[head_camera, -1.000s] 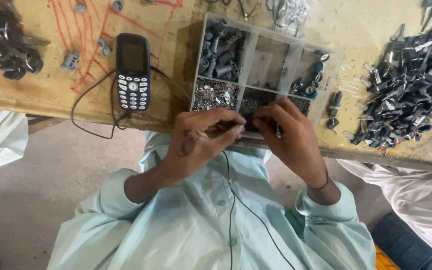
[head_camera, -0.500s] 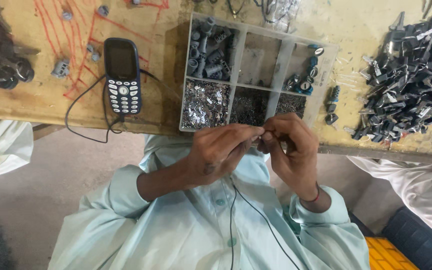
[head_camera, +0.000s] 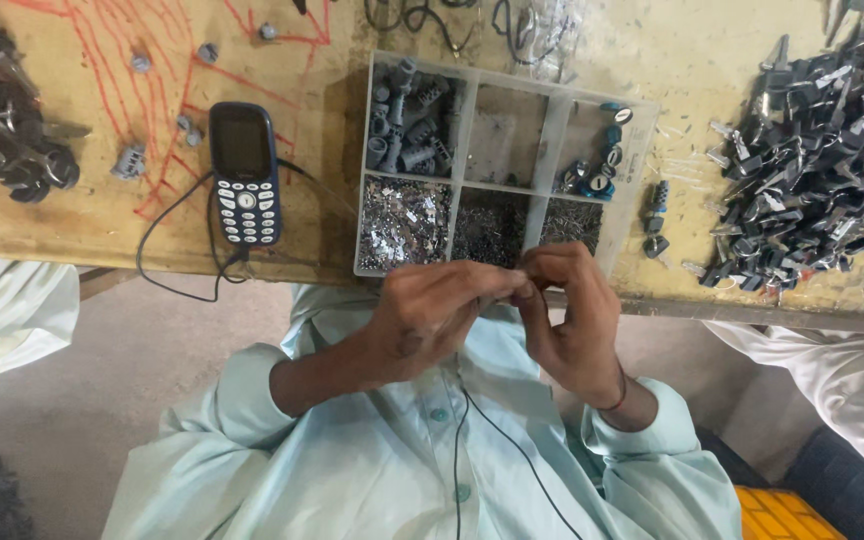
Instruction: The person sits at a workbench assembling small metal components by hand. They repeatedly pick parts from a compartment organizer box, fit pieces together between their fingers, and place finished assemblies onto the table beside the box.
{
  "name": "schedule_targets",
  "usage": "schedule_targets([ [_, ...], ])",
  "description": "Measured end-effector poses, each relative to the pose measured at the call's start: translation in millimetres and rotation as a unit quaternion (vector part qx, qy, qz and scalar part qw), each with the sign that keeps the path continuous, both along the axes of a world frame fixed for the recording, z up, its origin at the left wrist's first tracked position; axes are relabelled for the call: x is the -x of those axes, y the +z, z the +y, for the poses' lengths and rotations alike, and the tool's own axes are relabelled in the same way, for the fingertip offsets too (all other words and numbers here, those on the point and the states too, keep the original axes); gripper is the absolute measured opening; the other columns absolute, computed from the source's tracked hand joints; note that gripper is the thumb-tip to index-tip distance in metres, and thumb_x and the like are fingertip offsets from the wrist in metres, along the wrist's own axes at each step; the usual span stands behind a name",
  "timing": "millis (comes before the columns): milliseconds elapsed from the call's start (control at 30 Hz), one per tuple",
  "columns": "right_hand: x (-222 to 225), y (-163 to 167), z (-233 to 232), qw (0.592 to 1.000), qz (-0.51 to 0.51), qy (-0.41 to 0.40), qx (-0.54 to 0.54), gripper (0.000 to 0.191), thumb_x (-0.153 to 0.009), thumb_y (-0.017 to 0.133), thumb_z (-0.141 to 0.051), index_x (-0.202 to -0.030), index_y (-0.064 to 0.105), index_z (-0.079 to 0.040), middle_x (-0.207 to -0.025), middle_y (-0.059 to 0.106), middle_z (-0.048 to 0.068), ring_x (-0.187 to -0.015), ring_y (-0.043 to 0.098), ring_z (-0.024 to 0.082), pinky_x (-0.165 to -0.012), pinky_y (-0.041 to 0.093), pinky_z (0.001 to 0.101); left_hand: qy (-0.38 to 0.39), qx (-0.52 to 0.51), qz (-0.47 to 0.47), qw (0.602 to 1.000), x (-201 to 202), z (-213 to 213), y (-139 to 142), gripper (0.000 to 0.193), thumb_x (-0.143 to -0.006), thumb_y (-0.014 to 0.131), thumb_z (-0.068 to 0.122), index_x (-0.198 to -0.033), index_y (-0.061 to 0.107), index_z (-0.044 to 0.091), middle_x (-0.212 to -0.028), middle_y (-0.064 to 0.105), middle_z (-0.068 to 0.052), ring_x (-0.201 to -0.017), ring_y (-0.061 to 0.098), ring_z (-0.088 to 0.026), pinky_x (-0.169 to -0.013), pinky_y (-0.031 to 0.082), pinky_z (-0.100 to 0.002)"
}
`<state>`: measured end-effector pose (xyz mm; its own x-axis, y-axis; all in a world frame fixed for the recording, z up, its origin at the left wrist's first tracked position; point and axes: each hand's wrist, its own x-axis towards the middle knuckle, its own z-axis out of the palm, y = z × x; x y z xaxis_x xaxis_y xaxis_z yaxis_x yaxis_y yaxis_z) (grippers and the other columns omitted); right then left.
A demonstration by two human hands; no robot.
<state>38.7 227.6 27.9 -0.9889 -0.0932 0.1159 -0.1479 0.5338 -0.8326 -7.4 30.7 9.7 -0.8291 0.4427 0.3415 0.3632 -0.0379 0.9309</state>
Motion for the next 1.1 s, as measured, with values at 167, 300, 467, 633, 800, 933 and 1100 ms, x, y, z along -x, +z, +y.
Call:
schedule_targets([
  [167,-7.5,-10.6,0.1,0.977,0.146,-0.008,-0.154,0.028,-0.090,0.077,0.003,-0.109,0.057,-0.003,-0.108,0.064,0.015,-0.085,0.066,0.022,-0.070,0.054,0.0346,0.031,0.017,-0.145,0.989,-1.2,1.1,12.7,0.020,-0.094,0.075,0.000,-0.113,0.071,0.001,-0.098,0.076,-0.011,-0.090,0.078,-0.016,-0.076,0.063,-0.027],
  [300,-9.6,-9.7,11.3,0.984,-0.089,0.040,0.148,0.034,-0.101,0.070,-0.002,-0.125,0.047,-0.006,-0.112,0.060,0.013,-0.091,0.062,0.018,-0.077,0.053,0.0342,-0.173,-0.061,-0.458,0.870,15.6,-12.4,4.0,0.011,-0.095,0.073,0.007,-0.104,0.076,0.002,-0.087,0.076,-0.009,-0.073,0.069,-0.013,-0.065,0.057,-0.026],
  [467,7.8,11.6,29.3,0.820,-0.430,0.087,0.368,0.028,-0.100,0.066,-0.010,-0.123,0.050,-0.007,-0.099,0.061,0.010,-0.076,0.064,0.016,-0.066,0.054,0.0319,-0.154,-0.045,-0.257,0.953,12.2,-18.5,-1.3,0.010,-0.088,0.073,0.006,-0.098,0.071,0.005,-0.088,0.073,-0.006,-0.079,0.069,-0.011,-0.074,0.056,-0.027],
  [633,28.1,25.4,43.0,0.893,-0.100,0.093,-0.430,0.013,-0.094,0.073,-0.021,-0.099,0.064,-0.013,-0.092,0.061,0.006,-0.078,0.067,0.027,-0.064,0.050,0.0425,-0.085,0.020,-0.210,0.974,8.4,-15.8,2.2,0.010,-0.087,0.072,0.007,-0.096,0.069,0.003,-0.083,0.067,-0.005,-0.072,0.064,-0.010,-0.066,0.052,-0.027],
  [800,27.3,22.9,45.1,0.920,-0.101,0.057,-0.374,0.012,-0.094,0.071,-0.013,-0.104,0.069,-0.008,-0.092,0.062,0.010,-0.074,0.066,0.031,-0.060,0.049,0.0446,-0.079,0.032,-0.247,0.965,12.2,-10.4,1.6,0.009,-0.092,0.071,0.008,-0.099,0.068,0.003,-0.081,0.064,-0.004,-0.070,0.062,-0.010,-0.065,0.051,-0.026],
  [933,23.3,21.4,46.5,0.957,-0.083,-0.020,-0.277,0.011,-0.093,0.073,-0.005,-0.103,0.073,-0.007,-0.098,0.066,0.009,-0.069,0.066,0.025,-0.061,0.051,0.0385,-0.073,0.004,-0.186,0.980,12.1,-8.2,3.1,0.011,-0.093,0.071,0.007,-0.102,0.068,0.003,-0.086,0.065,-0.003,-0.074,0.065,-0.008,-0.067,0.054,-0.025],
  [1100,21.7,10.2,51.0,0.981,-0.084,-0.069,-0.159,0.018,-0.085,0.078,0.003,-0.101,0.074,-0.004,-0.100,0.069,0.007,-0.073,0.069,0.014,-0.059,0.052,0.0258,-0.101,-0.020,-0.184,0.978,15.0,-8.3,7.8,0.011,-0.093,0.071,0.006,-0.103,0.067,0.003,-0.086,0.065,-0.003,-0.074,0.065,-0.009,-0.068,0.054,-0.025],
])
